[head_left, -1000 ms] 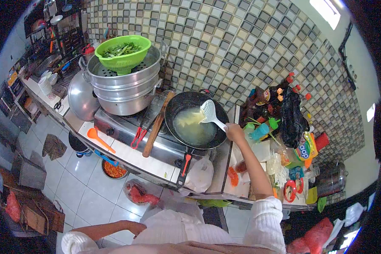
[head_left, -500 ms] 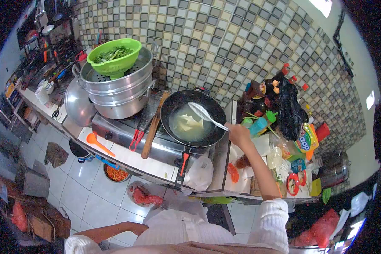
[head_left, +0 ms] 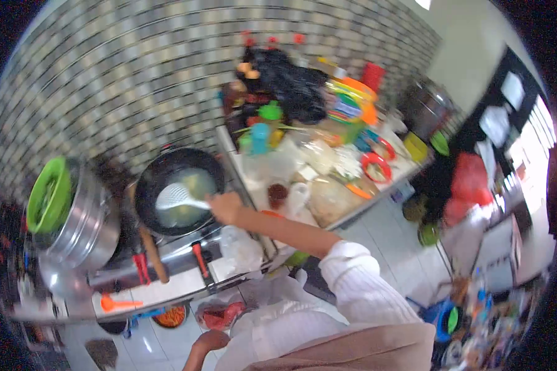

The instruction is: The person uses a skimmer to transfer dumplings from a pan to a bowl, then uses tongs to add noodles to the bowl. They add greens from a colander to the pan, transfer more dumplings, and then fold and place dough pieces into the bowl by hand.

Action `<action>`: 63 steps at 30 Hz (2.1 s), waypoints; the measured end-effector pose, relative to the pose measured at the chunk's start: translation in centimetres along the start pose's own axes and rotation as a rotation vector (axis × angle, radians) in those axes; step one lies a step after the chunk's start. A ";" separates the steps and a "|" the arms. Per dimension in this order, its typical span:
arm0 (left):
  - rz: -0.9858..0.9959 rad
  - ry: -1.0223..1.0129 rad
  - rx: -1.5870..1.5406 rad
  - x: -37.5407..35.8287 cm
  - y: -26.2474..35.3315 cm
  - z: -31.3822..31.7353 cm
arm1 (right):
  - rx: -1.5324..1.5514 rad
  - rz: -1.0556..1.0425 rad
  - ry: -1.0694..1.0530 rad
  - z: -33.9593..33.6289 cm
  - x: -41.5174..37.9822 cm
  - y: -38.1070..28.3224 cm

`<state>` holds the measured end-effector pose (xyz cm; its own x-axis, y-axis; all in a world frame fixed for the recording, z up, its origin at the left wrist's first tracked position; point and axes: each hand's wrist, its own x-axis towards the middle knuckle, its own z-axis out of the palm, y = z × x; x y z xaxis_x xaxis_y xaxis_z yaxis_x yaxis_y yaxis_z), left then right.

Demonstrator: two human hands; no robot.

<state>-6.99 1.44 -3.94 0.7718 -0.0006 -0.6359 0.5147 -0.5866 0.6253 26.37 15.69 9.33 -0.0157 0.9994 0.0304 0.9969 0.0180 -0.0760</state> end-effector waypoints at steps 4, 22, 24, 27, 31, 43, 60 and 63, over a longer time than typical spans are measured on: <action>0.140 0.436 0.102 3.5 4.4 -4.8 | 0.152 0.041 0.104 0.8 -2.1 -0.3; 0.150 0.155 -0.165 14.3 14.6 -10.3 | 0.810 0.259 0.137 -0.9 -23.8 15.1; 0.216 0.174 -0.148 16.5 14.3 -9.8 | 0.983 0.565 0.275 -0.7 -27.5 19.4; 0.268 0.211 -0.099 18.5 17.0 -10.5 | 0.879 0.806 0.759 1.5 -32.9 26.8; 0.238 0.210 -0.128 20.5 21.9 -13.0 | 1.164 1.202 0.948 2.1 -36.3 35.6; 0.256 0.286 -0.233 28.6 32.0 -15.7 | 1.370 0.956 0.581 2.3 -36.2 48.1; 0.232 0.469 -0.726 31.8 36.4 -16.1 | 1.345 0.772 0.710 -2.0 -35.7 43.6; 0.257 0.473 -0.905 32.5 37.2 -16.2 | 1.393 0.799 0.689 -1.2 -34.4 42.2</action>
<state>43.24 -7.32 6.00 0.8639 0.3914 -0.3170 0.2513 0.2105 0.9448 69.12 -18.01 6.31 0.8053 0.5867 -0.0848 -0.0675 -0.0513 -0.9964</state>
